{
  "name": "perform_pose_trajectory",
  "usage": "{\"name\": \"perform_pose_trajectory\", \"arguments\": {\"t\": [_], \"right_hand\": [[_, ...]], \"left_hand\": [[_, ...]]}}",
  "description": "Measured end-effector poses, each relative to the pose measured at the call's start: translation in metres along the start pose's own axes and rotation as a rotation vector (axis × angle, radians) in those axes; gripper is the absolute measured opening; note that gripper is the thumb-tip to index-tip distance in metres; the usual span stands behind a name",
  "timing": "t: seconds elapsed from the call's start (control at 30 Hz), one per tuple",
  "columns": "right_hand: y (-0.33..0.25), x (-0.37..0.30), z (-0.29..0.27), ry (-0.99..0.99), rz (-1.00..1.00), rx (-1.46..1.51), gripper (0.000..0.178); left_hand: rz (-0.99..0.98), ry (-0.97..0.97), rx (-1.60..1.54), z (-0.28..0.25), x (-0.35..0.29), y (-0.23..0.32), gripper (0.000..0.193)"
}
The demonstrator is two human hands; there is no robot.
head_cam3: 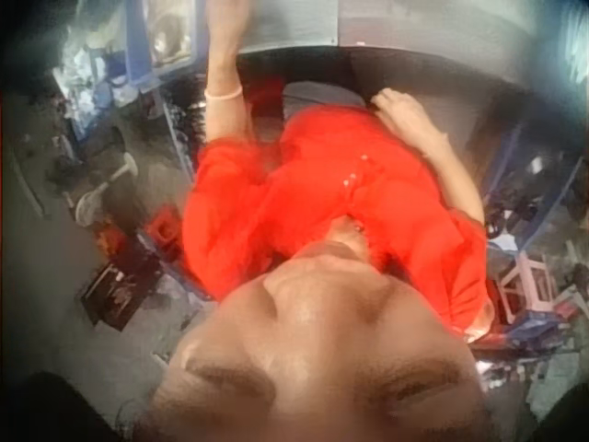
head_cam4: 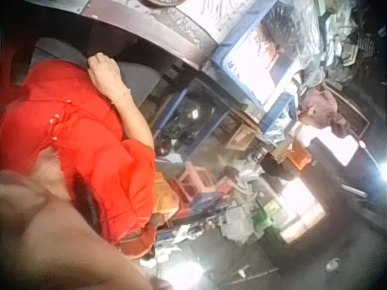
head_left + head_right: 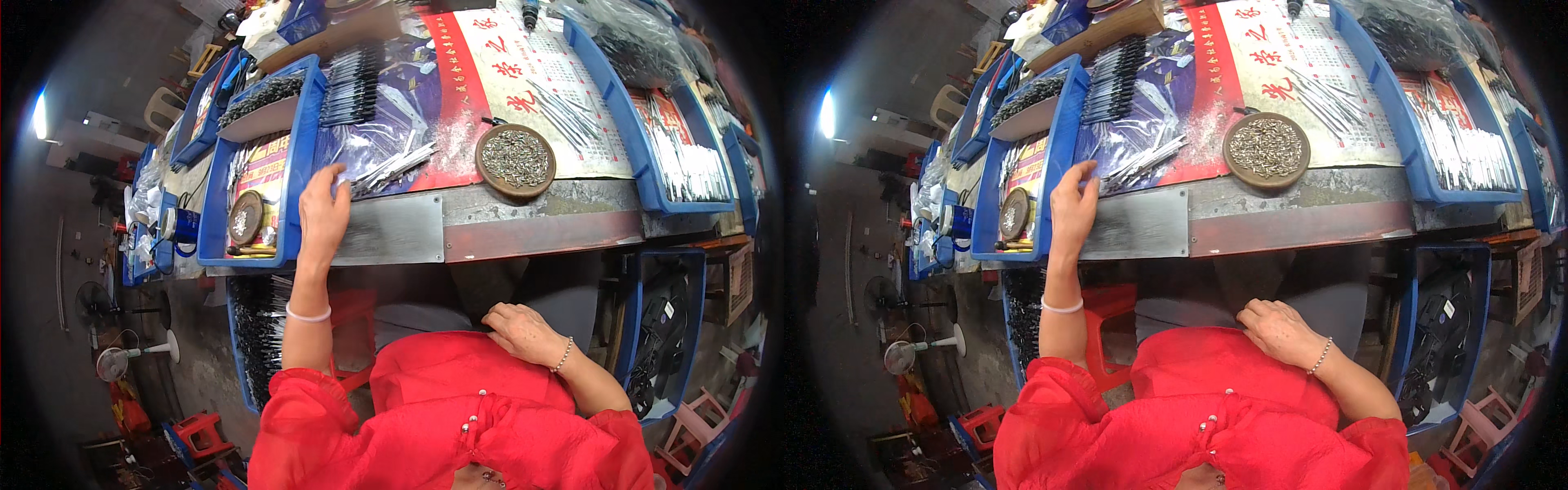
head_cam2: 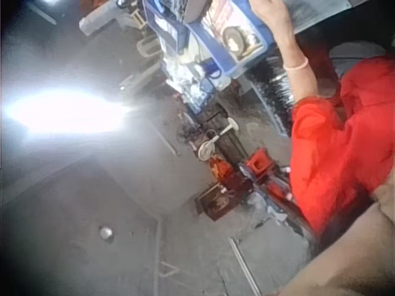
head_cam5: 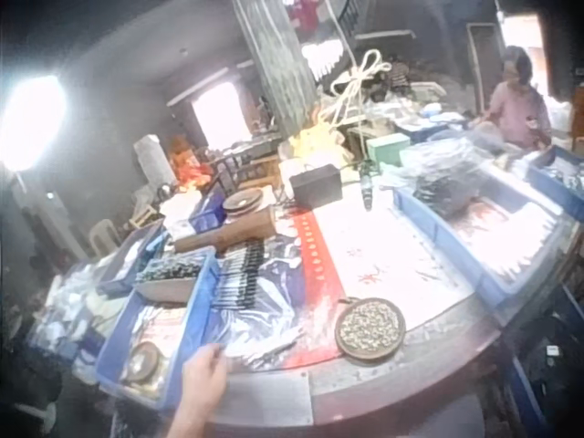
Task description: Assembling small metal and plastic components into completed parts at a workbench.
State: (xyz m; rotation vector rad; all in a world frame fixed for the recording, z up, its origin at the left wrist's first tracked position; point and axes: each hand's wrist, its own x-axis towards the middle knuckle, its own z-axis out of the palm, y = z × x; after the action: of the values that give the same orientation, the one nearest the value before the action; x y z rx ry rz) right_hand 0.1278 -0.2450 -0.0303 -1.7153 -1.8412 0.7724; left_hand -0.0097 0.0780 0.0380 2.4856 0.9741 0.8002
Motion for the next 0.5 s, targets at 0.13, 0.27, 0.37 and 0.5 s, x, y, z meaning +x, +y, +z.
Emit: {"name": "perform_pose_trajectory", "arguments": {"t": [0.13,0.27,0.37,0.5], "right_hand": [[0.003,-0.013,0.006,0.055,0.070,0.057,0.019],[0.005,-0.023,0.016,0.060,0.135,0.069,0.019],[0.005,-0.022,0.018,0.055,0.115,0.055,0.019],[0.005,-0.014,0.020,0.055,0.100,0.058,0.018]], "left_hand": [[0.114,0.065,0.458,0.010,0.026,-0.016,0.024],[0.026,-0.069,0.697,0.019,0.042,-0.023,0.012],[0.048,-0.140,0.785,0.021,0.044,-0.022,0.010],[0.044,-0.183,0.781,0.014,0.044,-0.023,0.015]]}}
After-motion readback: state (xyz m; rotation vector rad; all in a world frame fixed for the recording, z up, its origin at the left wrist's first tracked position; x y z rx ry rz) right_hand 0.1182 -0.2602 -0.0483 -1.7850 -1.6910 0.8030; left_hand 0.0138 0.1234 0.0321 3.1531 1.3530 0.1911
